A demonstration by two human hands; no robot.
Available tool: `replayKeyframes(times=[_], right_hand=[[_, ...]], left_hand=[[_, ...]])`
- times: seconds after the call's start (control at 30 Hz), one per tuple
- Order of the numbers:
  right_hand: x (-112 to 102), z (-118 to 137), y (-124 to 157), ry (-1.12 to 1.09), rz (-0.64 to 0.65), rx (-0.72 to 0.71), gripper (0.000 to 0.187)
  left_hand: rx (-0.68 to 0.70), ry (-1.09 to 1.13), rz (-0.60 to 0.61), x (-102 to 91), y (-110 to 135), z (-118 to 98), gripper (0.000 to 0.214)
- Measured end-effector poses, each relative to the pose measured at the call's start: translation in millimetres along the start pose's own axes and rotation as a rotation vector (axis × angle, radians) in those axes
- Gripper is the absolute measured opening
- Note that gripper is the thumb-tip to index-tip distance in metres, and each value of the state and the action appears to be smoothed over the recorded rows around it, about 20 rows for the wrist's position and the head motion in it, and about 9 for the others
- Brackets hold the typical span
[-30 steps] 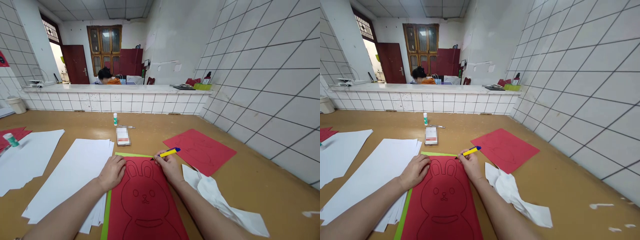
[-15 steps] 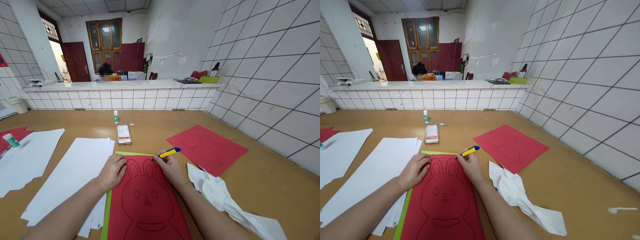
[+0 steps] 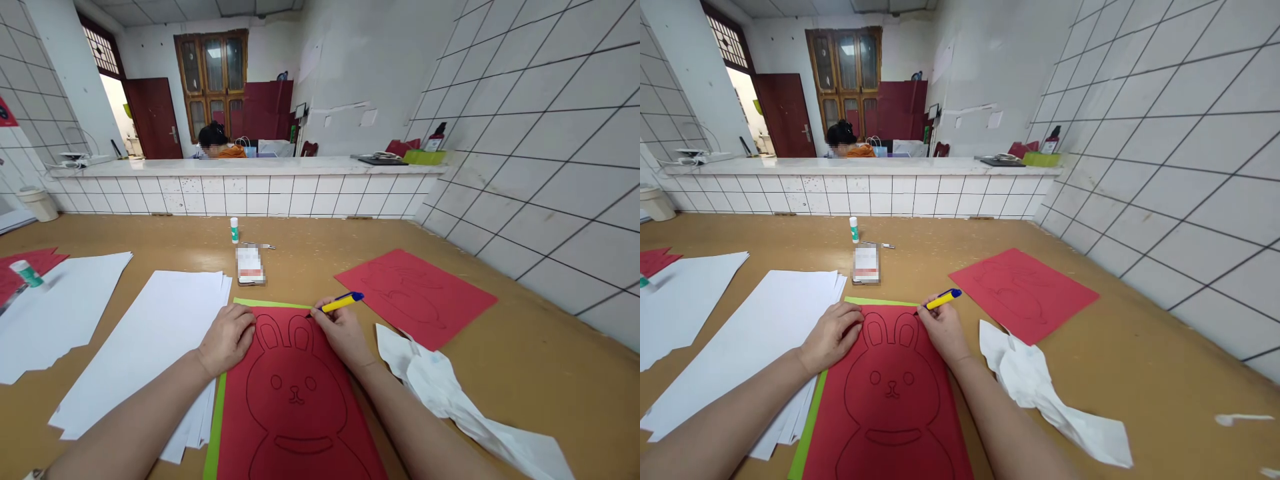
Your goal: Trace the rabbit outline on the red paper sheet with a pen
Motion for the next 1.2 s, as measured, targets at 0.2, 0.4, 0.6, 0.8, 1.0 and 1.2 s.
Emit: replayKeyframes(times=[0.2, 0.4, 0.6, 0.8, 1.0, 1.2], right_hand=[[0.1, 0.2, 0.6, -0.011, 0.0, -0.01, 0.012], [-0.6, -2.6, 0.6, 0.042, 0.007, -0.023, 0.011], [-1.1, -1.8, 1.2, 0.052, 0.005, -0.037, 0.009], [-1.4, 0.8, 2.8, 0.046, -0.002, -0.021, 0.01], [-0.3, -1.6, 1.5, 0.05, 0.009, -0.032, 0.01], [-0.8, -2.9, 0.7, 0.052, -0.005, -0.04, 0.009]], left_hand=[[-0.003, -0.008, 0.014, -0.2, 0.0, 0.2, 0.019], [-0.015, -0.004, 0.018, -1.0, -0.6, -0.4, 0.019], [-0.005, -0.001, 0.016, -1.5, -0.7, -0.7, 0.018], [-0.008, -0.006, 0.02, -1.4, -0.5, -0.8, 0.018], [-0.005, 0.0, 0.026, -1.0, -0.2, 0.2, 0.019], [-0.007, -0.009, 0.028, -1.2, 0.0, 0.1, 0.018]])
Point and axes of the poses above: each hand's wrist, its own y-axis away from the middle knuckle, its own x-axis out of the palm, z = x × y, the point moved 2 cm from there along -y, towards the middle knuckle, and after that the axes turned 4 degrees about x, right-handed, at the moved point
